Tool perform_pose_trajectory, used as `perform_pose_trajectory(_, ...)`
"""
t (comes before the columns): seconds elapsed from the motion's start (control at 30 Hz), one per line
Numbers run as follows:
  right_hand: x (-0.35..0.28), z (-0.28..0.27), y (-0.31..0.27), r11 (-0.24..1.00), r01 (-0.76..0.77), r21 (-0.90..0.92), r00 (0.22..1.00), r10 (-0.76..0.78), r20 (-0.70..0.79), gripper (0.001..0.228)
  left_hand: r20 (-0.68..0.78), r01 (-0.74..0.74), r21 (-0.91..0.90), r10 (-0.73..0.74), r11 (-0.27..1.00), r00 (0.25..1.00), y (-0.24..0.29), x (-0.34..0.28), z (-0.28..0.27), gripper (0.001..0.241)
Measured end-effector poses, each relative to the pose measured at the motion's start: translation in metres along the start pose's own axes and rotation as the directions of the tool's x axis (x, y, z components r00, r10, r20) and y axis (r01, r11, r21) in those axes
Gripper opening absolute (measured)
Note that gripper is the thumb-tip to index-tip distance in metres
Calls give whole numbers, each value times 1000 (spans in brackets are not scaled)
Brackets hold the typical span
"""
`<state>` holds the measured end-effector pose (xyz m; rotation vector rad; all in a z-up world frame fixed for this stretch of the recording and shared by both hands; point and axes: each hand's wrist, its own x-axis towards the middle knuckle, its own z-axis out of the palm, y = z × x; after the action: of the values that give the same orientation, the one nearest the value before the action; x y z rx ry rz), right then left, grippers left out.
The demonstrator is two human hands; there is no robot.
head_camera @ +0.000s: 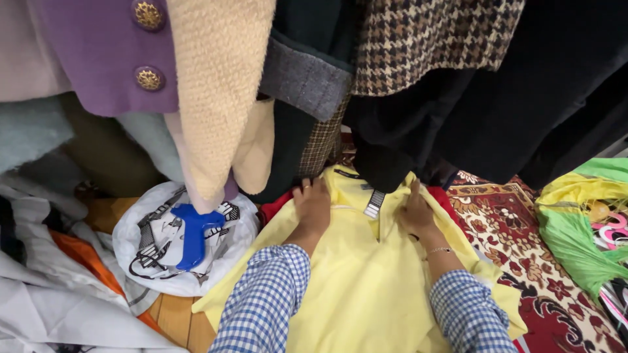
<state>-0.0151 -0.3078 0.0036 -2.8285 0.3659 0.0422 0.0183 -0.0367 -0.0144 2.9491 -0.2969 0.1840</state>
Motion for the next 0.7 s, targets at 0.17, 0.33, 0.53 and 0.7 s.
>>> perform_pose_trajectory(0.17, 10, -5, 6, 999, 45, -24, 992, -48, -121, 102, -177, -28, 99, 46, 995, 983, 11, 13, 9, 50)
perform_pose_trajectory(0.33, 26, 19, 48, 994, 27, -109, 999, -25, 22, 88, 229, 29, 164, -66, 986, 971, 2, 22, 28, 54)
perform_pose_trajectory(0.53, 32, -15, 137, 911, 256, 322, 890, -93, -446, 46, -76, 18, -21, -20, 1000, 997, -48, 40, 30, 44)
perform_pose_trajectory(0.7, 40, -13, 240, 991, -6, 131, 995, 19, -96, 29, 423, 71, -353, 91, 933, 902, -94, 34, -21, 53)
